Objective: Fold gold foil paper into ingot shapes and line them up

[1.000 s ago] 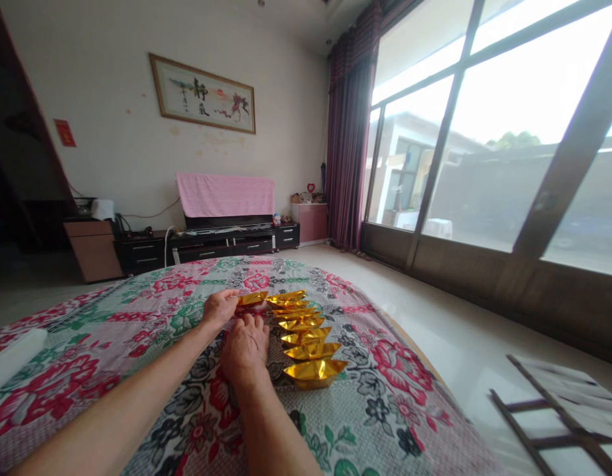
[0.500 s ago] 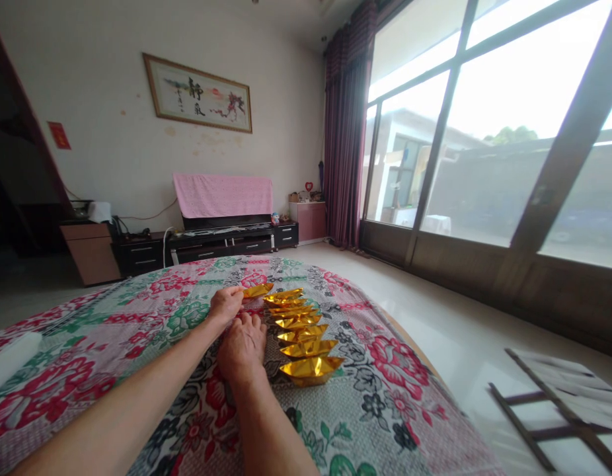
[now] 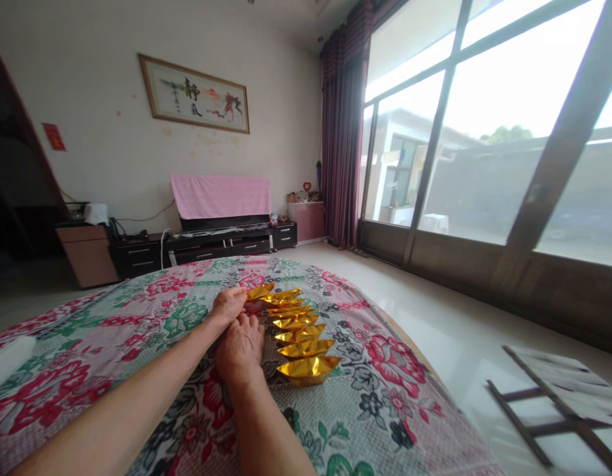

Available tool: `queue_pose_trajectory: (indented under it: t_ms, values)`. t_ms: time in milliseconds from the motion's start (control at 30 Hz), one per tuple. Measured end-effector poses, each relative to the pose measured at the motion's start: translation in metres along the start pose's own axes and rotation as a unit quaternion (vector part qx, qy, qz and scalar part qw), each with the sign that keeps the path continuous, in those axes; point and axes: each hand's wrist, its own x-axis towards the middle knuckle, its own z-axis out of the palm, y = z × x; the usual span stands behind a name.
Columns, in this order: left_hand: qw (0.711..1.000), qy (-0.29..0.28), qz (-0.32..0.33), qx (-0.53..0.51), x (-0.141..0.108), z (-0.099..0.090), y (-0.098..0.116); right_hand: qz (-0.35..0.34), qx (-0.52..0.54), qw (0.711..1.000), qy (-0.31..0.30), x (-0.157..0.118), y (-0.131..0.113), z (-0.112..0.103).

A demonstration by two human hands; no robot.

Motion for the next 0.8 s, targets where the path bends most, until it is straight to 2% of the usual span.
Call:
queue_pose_trajectory:
  t_ms: [367,600,800]
  values:
    - [0.998,-0.011,-0.024,-0.052,-0.004,-0.011,0.007,-0.004,-0.014,1.0,-0.019,-0.002,-0.004,-0.009]
    - [0.998,-0.014,-0.039,-0.05,-0.009,-0.014,0.01,-0.007,-0.021,1.0,-0.014,-0.002,-0.002,-0.006]
    - [0.999,-0.011,-0.025,-0.023,-0.009,-0.013,0.008,-0.008,-0.015,1.0,-0.008,-0.002,-0.003,-0.007]
